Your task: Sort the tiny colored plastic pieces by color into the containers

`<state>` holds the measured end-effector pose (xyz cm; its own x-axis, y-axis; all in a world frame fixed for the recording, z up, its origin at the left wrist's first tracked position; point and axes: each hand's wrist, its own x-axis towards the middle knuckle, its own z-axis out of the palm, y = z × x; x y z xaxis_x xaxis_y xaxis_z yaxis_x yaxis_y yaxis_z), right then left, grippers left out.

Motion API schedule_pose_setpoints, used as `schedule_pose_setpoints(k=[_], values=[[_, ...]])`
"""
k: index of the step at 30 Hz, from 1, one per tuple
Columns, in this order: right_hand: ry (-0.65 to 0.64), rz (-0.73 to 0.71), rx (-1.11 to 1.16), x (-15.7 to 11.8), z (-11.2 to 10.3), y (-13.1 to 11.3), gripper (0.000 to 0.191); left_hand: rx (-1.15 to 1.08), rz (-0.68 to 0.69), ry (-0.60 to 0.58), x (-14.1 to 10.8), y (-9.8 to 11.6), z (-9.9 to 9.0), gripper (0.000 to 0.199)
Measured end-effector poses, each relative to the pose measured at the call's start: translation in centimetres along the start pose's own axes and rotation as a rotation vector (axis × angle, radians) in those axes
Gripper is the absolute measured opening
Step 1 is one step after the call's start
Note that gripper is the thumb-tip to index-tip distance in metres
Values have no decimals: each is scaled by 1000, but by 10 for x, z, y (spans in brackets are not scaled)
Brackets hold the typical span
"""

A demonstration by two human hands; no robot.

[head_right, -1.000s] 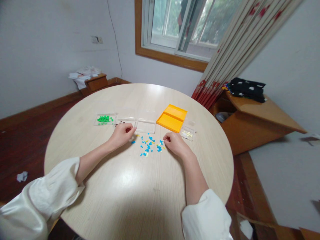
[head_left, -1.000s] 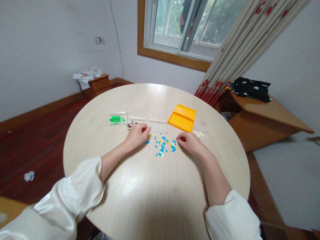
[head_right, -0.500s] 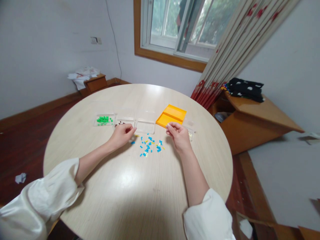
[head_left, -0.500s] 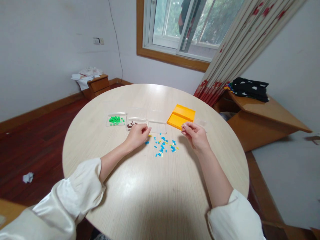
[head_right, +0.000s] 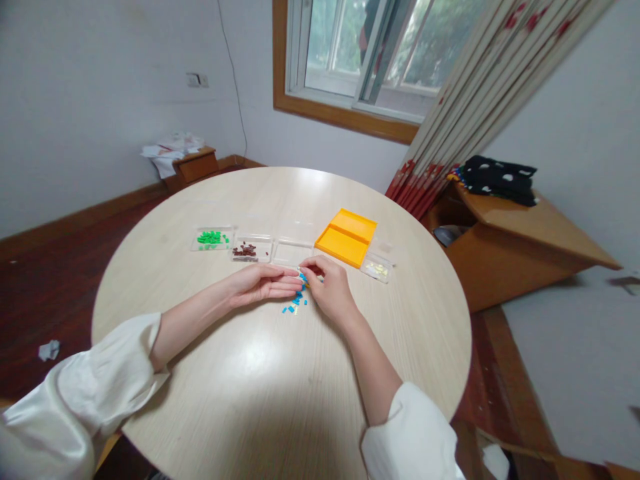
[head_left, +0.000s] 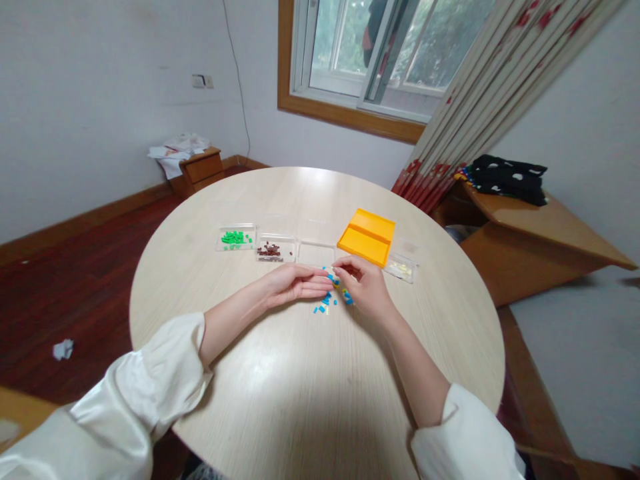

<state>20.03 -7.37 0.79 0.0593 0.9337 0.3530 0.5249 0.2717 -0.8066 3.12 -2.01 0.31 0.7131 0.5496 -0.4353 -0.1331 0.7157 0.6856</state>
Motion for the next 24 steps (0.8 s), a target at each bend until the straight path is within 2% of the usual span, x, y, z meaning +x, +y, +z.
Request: schedule_pose_setpoints(k=[5,9,13,15,19,24], values=[[-101,-147,-84,-4,5,3,18,-42,1,10,2,-2,1,19],[-86,-117,-116,-3,3,2,21,-57,5,15,2,-2,3,19],[-31,-54,-173,1,-13,-1,20,-43,65,64,2,-1,2,18],[-93,6,-234,3,-26,0,21,-34,103,124,3,0,1,19],[-319,120,-356,2,-47,7,16,-8,148,178,5,0,-1,13],[-385,166,-443,-1,-53,10,18,11,157,178,5,0,-2,13]])
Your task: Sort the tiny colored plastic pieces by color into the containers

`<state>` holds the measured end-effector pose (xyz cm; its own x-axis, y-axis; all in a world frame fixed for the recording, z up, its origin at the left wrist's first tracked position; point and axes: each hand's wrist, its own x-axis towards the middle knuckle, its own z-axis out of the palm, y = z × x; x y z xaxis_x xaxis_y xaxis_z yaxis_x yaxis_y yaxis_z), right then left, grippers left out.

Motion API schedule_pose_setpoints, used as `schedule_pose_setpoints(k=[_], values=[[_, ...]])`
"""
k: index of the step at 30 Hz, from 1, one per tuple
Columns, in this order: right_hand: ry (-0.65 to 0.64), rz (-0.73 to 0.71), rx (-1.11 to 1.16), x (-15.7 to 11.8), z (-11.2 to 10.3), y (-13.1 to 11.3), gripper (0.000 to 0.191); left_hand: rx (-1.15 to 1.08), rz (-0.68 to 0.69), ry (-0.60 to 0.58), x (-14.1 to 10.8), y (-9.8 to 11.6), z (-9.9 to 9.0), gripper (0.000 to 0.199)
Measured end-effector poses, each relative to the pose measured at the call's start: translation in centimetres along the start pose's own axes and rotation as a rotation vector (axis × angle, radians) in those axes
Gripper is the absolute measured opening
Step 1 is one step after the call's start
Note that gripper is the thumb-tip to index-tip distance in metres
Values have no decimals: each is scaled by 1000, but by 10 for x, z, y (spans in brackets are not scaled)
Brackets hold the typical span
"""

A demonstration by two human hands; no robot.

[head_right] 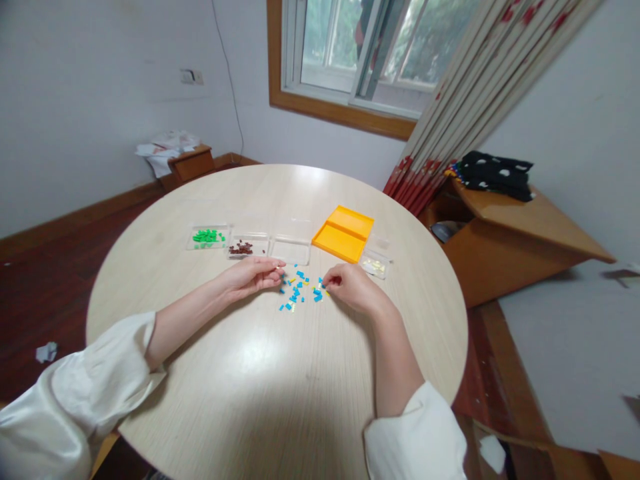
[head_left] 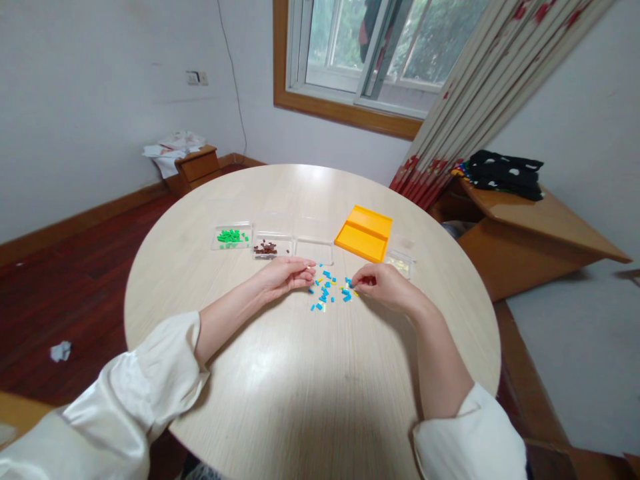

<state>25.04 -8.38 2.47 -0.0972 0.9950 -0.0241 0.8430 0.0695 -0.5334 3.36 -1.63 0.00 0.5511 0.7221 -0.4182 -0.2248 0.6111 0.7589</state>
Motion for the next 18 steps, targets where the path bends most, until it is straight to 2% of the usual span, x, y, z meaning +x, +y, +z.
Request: schedule_pose_setpoints(k=[12,18], values=[[-69,-75,11,8,12,4,15,4,4,-38,2,0,-2,18],[-64,-38,-44,8,13,-1,14,49,-27,19,-1,1,1,18]])
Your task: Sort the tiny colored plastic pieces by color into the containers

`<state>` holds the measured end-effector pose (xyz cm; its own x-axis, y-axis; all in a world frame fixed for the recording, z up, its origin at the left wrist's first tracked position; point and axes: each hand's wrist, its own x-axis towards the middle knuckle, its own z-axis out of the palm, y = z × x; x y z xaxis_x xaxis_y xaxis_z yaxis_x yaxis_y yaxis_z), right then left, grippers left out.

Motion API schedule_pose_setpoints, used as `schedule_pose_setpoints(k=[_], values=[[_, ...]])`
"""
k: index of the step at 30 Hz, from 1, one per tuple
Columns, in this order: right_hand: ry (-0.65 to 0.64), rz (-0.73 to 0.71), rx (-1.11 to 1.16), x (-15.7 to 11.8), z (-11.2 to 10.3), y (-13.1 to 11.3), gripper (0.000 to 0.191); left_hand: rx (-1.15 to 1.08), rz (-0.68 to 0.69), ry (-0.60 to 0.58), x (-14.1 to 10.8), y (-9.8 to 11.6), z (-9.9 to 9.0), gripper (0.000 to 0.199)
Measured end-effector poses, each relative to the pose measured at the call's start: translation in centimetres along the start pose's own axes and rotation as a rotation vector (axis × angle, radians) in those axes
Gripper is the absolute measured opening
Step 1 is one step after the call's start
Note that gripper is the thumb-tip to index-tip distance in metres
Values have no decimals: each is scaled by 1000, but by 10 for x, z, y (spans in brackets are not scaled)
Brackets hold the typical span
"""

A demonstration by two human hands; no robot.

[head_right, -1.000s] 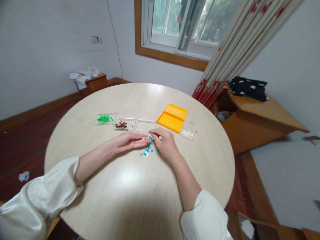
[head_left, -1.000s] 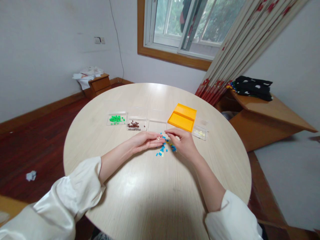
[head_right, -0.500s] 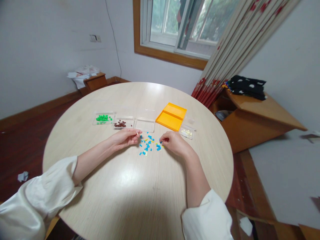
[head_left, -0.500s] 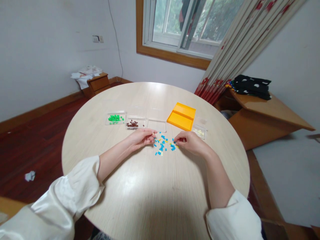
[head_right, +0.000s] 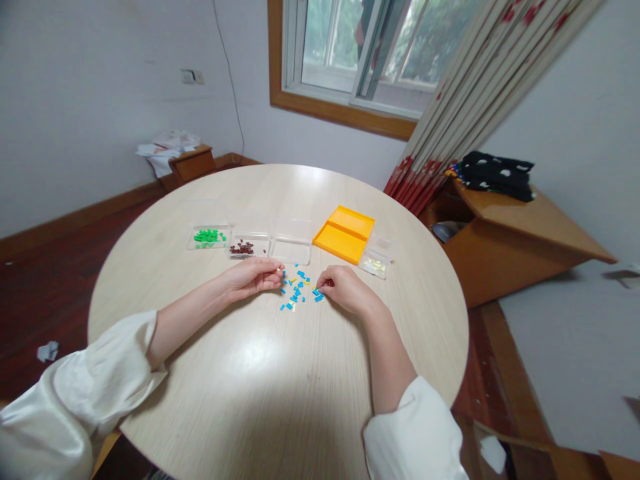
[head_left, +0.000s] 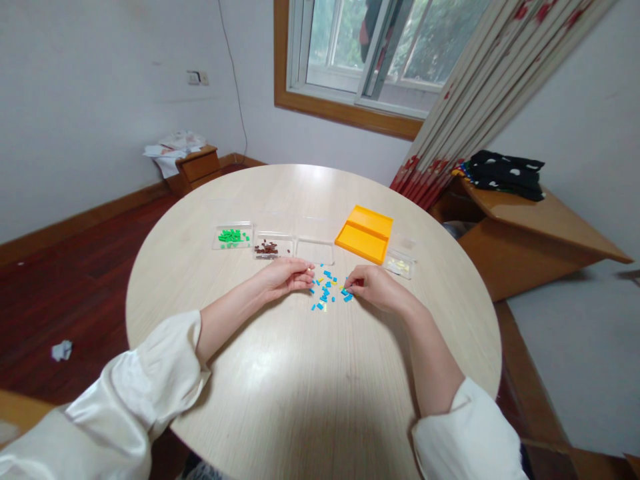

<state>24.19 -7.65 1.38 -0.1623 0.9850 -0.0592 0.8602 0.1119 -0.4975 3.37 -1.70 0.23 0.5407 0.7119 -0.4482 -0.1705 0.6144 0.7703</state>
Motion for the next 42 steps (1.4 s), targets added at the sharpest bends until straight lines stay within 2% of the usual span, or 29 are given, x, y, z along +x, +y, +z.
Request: schedule_pose_setpoints(k=[4,7,12,15,18,23,29,36,42], values=[[17,0,15,-1,-1,-7,12,8,-16,-23,-1,-2,1,15],[119,-37,100,-1,-1,-15,12,9,-50,-84,-1,-3,0,15],[275,-197,240,1,7,-29,11,56,-129,-160,-2,-4,0,18],[279,-258,279,2,16,-33,12,64,-135,-211,-4,-4,1,18],[271,-284,303,3,20,-33,14,64,-126,-205,-5,-4,2,18],[297,-231,246,1,8,-21,16,111,-129,-172,-5,-5,0,17],[186,-23,57,-5,-6,1,16,106,-102,-169,-1,-8,-5,18],[64,9,-37,-2,-2,2,14,50,-59,-172,-1,-5,-5,18],[58,16,-52,0,1,4,9,44,-56,-121,-4,-2,-2,20]])
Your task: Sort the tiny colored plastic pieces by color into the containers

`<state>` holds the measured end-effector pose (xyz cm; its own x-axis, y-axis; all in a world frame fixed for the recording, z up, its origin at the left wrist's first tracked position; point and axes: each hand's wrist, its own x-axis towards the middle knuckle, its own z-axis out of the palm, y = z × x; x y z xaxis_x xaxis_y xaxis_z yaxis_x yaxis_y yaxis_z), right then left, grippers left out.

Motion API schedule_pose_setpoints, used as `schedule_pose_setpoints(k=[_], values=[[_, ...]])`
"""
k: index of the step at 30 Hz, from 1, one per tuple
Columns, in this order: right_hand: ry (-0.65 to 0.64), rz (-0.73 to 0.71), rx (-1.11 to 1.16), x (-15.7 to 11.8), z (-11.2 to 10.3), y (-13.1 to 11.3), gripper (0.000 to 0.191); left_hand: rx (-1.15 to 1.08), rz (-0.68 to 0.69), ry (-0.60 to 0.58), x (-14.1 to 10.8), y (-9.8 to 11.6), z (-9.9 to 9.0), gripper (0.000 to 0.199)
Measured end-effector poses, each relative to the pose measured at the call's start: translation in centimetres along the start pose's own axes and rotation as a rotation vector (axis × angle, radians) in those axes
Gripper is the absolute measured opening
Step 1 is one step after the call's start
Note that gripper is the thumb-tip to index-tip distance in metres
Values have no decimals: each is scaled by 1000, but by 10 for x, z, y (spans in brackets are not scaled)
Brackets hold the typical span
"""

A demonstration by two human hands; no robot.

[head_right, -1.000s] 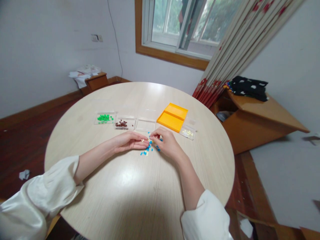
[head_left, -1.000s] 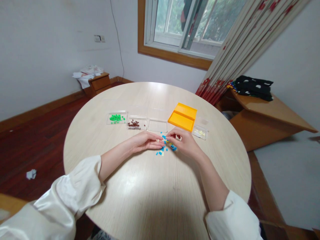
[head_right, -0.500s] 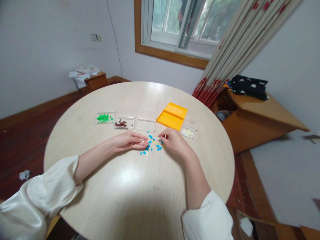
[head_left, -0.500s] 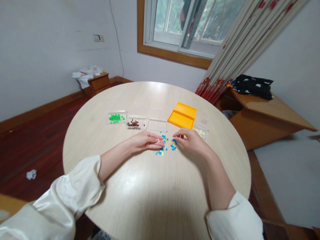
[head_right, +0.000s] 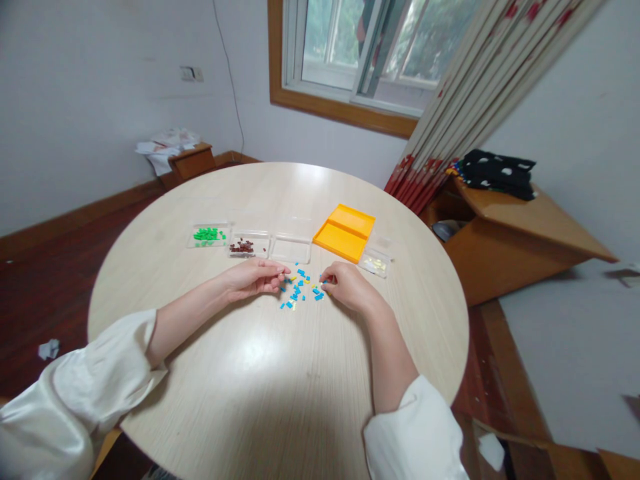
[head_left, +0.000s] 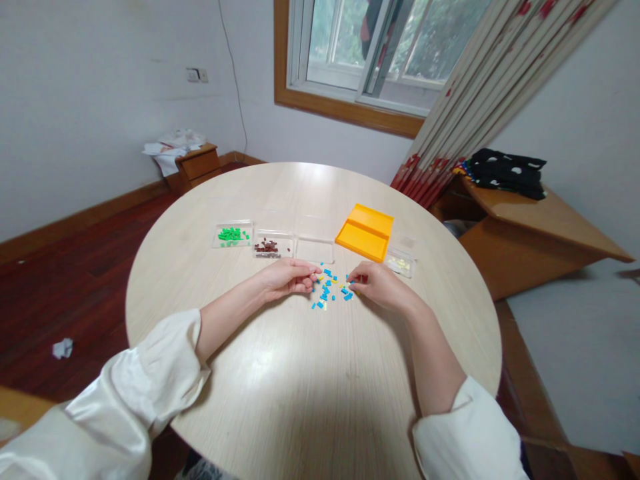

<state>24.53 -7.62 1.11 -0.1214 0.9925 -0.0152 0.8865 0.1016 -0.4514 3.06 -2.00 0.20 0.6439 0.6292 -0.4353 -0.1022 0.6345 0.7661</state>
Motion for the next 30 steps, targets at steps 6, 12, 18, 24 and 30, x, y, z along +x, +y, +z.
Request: schedule_pose_setpoints(k=[6,12,18,24,30], values=[[102,-42,110,0,1,-7,8,-47,16,-41,1,0,1,25],[256,-237,300,3,14,-28,8,10,-71,-56,0,1,3,23],[220,-316,350,5,27,-38,10,17,-129,-158,4,-2,-1,21],[229,-263,356,2,20,-39,13,7,-64,-178,3,-3,-4,14],[56,-150,350,-2,9,-35,12,-51,55,49,1,4,0,19]])
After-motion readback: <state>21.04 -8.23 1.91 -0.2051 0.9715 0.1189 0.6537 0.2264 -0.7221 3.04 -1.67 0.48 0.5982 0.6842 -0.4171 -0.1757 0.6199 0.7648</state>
